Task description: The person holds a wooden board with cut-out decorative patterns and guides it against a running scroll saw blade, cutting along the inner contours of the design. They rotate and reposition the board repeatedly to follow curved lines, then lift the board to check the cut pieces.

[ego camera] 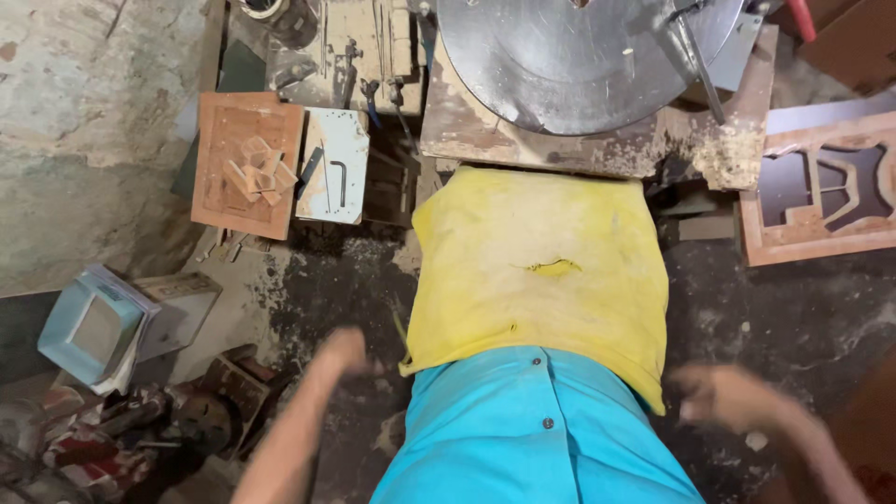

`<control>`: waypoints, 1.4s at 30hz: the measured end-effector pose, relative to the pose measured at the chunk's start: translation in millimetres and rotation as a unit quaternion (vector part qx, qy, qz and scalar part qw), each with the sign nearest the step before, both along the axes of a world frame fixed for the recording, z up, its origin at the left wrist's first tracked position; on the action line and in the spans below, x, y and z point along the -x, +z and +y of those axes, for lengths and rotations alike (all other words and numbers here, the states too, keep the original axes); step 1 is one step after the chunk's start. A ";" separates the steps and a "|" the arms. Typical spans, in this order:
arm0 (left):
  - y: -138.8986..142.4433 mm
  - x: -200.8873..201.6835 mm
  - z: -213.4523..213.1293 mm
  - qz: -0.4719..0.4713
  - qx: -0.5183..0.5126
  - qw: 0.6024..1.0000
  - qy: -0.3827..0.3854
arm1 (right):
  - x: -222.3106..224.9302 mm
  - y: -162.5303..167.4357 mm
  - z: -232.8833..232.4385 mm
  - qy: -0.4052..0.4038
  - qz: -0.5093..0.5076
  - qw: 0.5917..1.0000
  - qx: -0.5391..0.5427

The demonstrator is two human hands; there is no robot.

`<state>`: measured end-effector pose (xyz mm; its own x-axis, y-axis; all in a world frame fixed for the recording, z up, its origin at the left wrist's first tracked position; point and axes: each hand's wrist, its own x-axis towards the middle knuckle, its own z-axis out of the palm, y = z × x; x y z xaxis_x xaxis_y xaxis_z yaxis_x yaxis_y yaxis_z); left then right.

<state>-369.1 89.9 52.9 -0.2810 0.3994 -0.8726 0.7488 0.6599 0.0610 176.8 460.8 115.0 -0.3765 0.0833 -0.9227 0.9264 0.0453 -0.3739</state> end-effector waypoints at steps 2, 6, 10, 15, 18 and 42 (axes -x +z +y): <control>4.1 38.1 56.8 0.123 -0.108 0.986 0.011 | 38.4 19.9 57.2 0.146 0.182 0.895 -0.379; 19.3 65.3 208.1 0.087 -0.405 0.894 0.169 | 130.0 83.8 137.8 -0.115 0.293 0.779 -0.542; 20.0 42.5 332.4 0.048 -0.415 0.897 0.147 | 234.9 138.9 186.3 -0.113 0.426 0.681 -0.585; 1.1 12.5 387.9 -0.017 -0.407 0.884 0.230 | 311.1 156.2 218.0 0.092 0.371 0.559 -0.736; -8.1 5.2 394.2 0.029 -0.430 0.874 0.226 | 323.1 147.4 226.3 0.082 0.383 0.605 -0.694; -29.0 14.7 365.8 -0.302 -0.457 0.610 0.573 | 284.3 -54.6 128.9 -0.479 0.334 0.809 -0.068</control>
<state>-383.8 455.7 23.9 -0.5700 0.6396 -0.5157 -0.5123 0.2139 0.8317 -107.4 589.7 60.4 -0.4897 0.7160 -0.4975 0.1536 -0.4908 -0.8576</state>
